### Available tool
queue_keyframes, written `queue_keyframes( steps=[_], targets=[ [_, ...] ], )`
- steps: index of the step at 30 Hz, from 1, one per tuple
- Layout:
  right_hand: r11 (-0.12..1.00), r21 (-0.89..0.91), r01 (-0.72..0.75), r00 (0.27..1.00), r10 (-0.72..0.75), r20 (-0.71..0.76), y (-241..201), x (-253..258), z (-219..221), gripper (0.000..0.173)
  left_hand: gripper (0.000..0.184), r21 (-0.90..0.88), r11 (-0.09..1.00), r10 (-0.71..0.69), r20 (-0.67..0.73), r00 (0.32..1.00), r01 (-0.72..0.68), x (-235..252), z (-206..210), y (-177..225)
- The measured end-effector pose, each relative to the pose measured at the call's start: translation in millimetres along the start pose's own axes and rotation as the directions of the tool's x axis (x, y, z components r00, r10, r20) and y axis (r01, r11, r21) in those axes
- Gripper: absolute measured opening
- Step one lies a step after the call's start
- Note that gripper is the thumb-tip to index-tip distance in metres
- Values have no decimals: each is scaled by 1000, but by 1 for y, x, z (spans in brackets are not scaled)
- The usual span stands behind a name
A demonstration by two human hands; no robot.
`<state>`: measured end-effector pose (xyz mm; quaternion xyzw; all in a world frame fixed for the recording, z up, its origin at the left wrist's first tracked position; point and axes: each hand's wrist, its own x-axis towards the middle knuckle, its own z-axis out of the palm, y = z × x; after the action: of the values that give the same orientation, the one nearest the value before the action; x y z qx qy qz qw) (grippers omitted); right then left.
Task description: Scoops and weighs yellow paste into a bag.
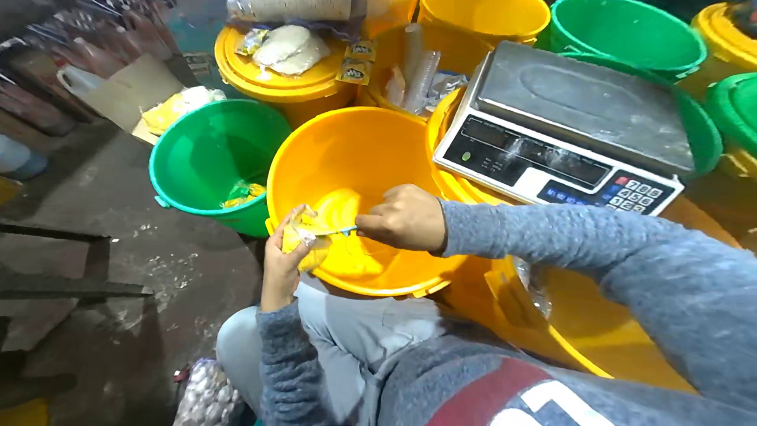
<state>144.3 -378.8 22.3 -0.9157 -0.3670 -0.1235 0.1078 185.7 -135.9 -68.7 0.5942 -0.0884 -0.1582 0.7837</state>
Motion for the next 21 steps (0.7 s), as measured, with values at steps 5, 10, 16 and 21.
queue_keyframes(
  steps=[5,10,16,21],
  targets=[
    [989,93,-117,992,111,68,25,14,-61,24,67,-70,990,120,-72,990,-125,17,-12,11],
    [919,-46,-392,819,371,437,66,63,-36,23,64,-261,945,130,-255,958,-198,19,-64,10],
    [681,-239,-692,252,539,804,123,41,232,29,51,-321,923,108,-316,942,-213,17,-80,1],
    [493,-295,-818,62,586,808,156,-16,309,40,63,-595,782,38,-249,968,-184,5,-104,4]
  ],
)
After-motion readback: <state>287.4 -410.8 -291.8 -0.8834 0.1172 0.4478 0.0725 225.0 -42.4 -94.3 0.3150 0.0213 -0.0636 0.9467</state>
